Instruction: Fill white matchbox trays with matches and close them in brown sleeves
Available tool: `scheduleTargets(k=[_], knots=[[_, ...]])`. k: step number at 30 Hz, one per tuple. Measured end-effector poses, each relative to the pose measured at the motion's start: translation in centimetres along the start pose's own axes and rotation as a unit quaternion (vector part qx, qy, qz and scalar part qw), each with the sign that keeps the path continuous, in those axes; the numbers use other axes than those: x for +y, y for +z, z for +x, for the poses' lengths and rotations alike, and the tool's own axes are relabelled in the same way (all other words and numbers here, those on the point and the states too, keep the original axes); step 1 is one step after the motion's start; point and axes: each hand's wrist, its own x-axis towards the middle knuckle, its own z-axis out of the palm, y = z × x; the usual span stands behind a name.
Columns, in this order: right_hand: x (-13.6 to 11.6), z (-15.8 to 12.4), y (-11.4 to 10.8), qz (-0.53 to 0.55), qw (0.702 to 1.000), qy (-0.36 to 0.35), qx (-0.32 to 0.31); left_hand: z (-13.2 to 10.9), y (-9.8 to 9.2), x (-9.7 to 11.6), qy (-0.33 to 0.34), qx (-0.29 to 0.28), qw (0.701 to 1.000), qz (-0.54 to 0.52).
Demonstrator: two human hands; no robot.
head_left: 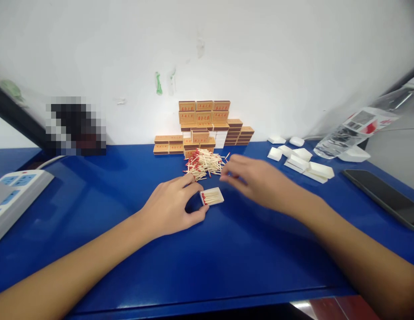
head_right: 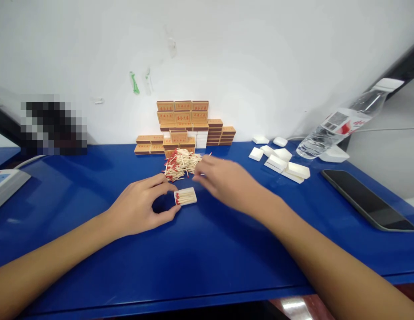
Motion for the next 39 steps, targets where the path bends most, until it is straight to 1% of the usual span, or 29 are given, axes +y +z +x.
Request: scheduleTargets(k=[1,2,5,7,9,11,13,16,20,23,25,27,29,31,33,35,36,37,39], knots=[[1.4,-0.1,-0.5,-0.013,0.999,0.029,0.029,0.0,0.0,-0.1,0.003,0.002,1.000,0.001],[2.9,-0.2,-0.9,-0.021,0.998,0.048,0.041,0.0,-0.1,-0.1,0.006,0.002,1.000,0.002],[6.9,-0.6,-1.2,-0.021,0.996,0.083,0.018,0.0,-0.1,-0.2,0.021,-0.006,1.000,-0.002],[8.7,-0.6,-0.6,-0.005,0.995,0.104,-0.002,0.0,-0.1,-0.2,0.028,-0.011,1.000,-0.005],[9.4,-0.4,0.2,0.003,0.989,0.150,-0.005,0.0,-0.2,-0.3,0.029,-0.009,1.000,-0.002],[9.6,-0.3,0.7,0.003,0.983,0.183,0.002,0.0,-0.2,-0.3,0.026,-0.006,1.000,0.004],[9.5,-0.1,0.9,0.007,0.985,0.170,-0.001,-0.1,-0.2,-0.3,0.026,-0.007,1.000,0.008],[9.6,0.0,0.8,0.025,0.990,0.133,-0.030,-0.1,-0.2,-0.4,0.028,-0.013,0.999,0.009],[10.0,-0.2,0.5,0.027,0.986,0.146,-0.070,-0.2,-0.2,-0.5,0.028,-0.017,0.999,0.009],[9.3,-0.3,0.0,0.037,0.987,0.140,-0.069,-0.1,-0.2,-0.5,0.024,-0.016,1.000,0.009],[7.7,-0.3,-0.4,0.060,0.991,0.114,-0.047,-0.1,-0.2,-0.5,0.019,-0.011,1.000,0.008],[5.2,-0.2,-0.7,0.088,0.993,0.071,-0.020,-0.1,-0.2,-0.6,0.015,-0.006,1.000,0.008],[2.1,-0.2,-0.6,0.100,0.994,0.036,-0.020,-0.1,-0.1,-0.6,0.016,-0.005,1.000,0.009],[-0.8,-0.3,0.0,0.069,0.997,0.007,-0.036,0.0,0.0,-0.7,0.023,-0.007,1.000,0.009],[-2.8,-0.4,0.8,0.011,0.999,-0.019,-0.050,0.0,0.0,-0.7,0.029,-0.008,0.999,0.011],[-3.6,-0.5,1.3,-0.025,0.998,-0.032,-0.054,0.0,0.0,-0.7,0.031,-0.008,0.999,0.011],[-3.5,-0.5,1.3,-0.018,0.998,-0.034,-0.050,0.0,0.0,-0.7,0.030,-0.008,0.999,0.010],[-3.3,-0.4,1.3,0.004,0.999,-0.029,-0.039,0.0,-0.1,-0.7,0.029,-0.008,1.000,0.009],[-2.1,-0.2,0.9,0.065,0.998,0.009,0.014,0.0,-0.1,-0.6,0.029,-0.006,1.000,0.006]])
